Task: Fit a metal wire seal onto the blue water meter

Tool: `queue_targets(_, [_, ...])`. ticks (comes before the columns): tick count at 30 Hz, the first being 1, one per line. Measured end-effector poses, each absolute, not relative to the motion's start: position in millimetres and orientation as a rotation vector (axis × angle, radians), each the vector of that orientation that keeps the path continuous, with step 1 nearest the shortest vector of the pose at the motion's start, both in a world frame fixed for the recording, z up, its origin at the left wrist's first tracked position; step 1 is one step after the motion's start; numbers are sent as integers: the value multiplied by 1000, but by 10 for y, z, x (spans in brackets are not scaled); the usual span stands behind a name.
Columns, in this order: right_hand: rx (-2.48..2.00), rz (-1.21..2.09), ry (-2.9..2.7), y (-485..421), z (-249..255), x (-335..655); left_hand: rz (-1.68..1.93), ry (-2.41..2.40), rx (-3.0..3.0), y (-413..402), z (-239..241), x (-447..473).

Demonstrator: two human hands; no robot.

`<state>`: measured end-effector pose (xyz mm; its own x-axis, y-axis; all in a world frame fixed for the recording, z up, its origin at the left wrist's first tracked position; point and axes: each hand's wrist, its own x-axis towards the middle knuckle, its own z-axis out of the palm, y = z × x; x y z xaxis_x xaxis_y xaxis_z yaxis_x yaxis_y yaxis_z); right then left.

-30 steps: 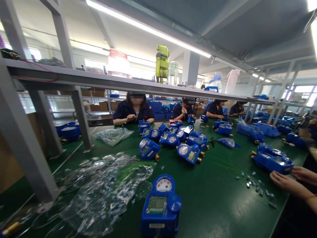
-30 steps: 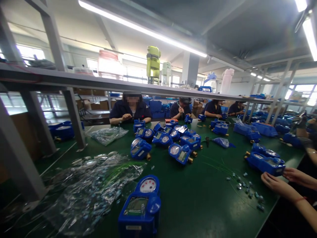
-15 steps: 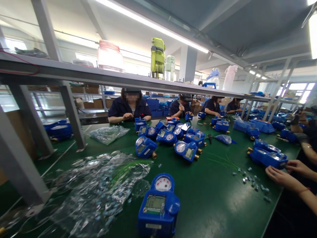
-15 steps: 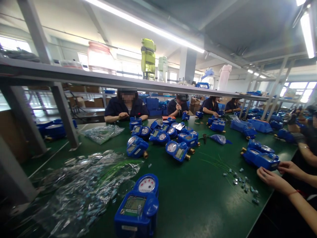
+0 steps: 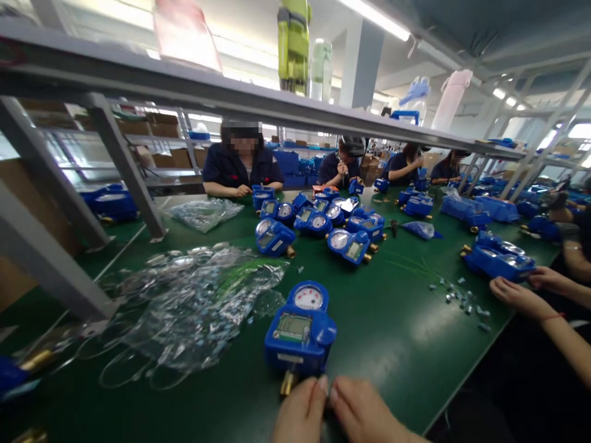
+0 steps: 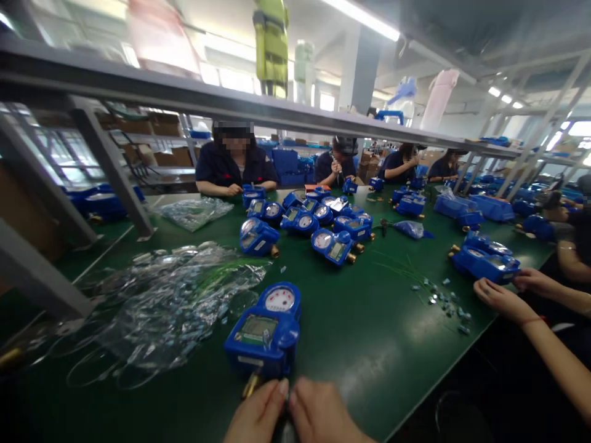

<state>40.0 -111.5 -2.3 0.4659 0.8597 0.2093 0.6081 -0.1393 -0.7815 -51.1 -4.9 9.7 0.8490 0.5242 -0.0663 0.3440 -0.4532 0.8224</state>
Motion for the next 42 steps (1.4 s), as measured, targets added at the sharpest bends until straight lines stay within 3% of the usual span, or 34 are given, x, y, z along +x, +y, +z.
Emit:
queue_targets(2, [-1802, 769, -1059, -1121, -39, 407, 235, 632, 2091, -91, 230, -497])
queue_targets(4, [-1782, 914, -967, -1141, 0, 408, 223, 624, 2110, -107, 300, -474])
queue_targets(6, [-1851, 735, -1024, -1183, 55, 397, 220, 607, 2090, -111, 309, -463])
queue_targets(10, [-2069, 4, -1440, -1273, 30, 384, 225, 614, 2010, -112, 247, -464])
queue_targets(14, [-2097, -216, -1680, -1267, -79, 448, 234, 671, 1998, -119, 208, -445])
queue_targets(17, [-1999, 42, -1497, -1207, -40, 479, 274, 698, 1989, -126, 204, -433])
queue_targets(22, [-1577, 995, -553, -1015, 41, 450, 325, 727, 1995, -137, 174, -444])
queue_targets(30, [-1409, 1279, -320, -887, 30, 467, 339, 711, 1948, -120, 136, -453])
queue_targets(35, [-1504, 1114, -351, -1048, 62, 478, 171, 802, 1983, 139, 281, -655])
queue_targets(39, [-1730, 562, -578, -1162, 63, 439, 648, 1028, 2084, 482, 356, -726])
queue_targets(42, [-1629, 403, -665, -1138, 72, 321, 760, 857, 2064, 600, 336, -677])
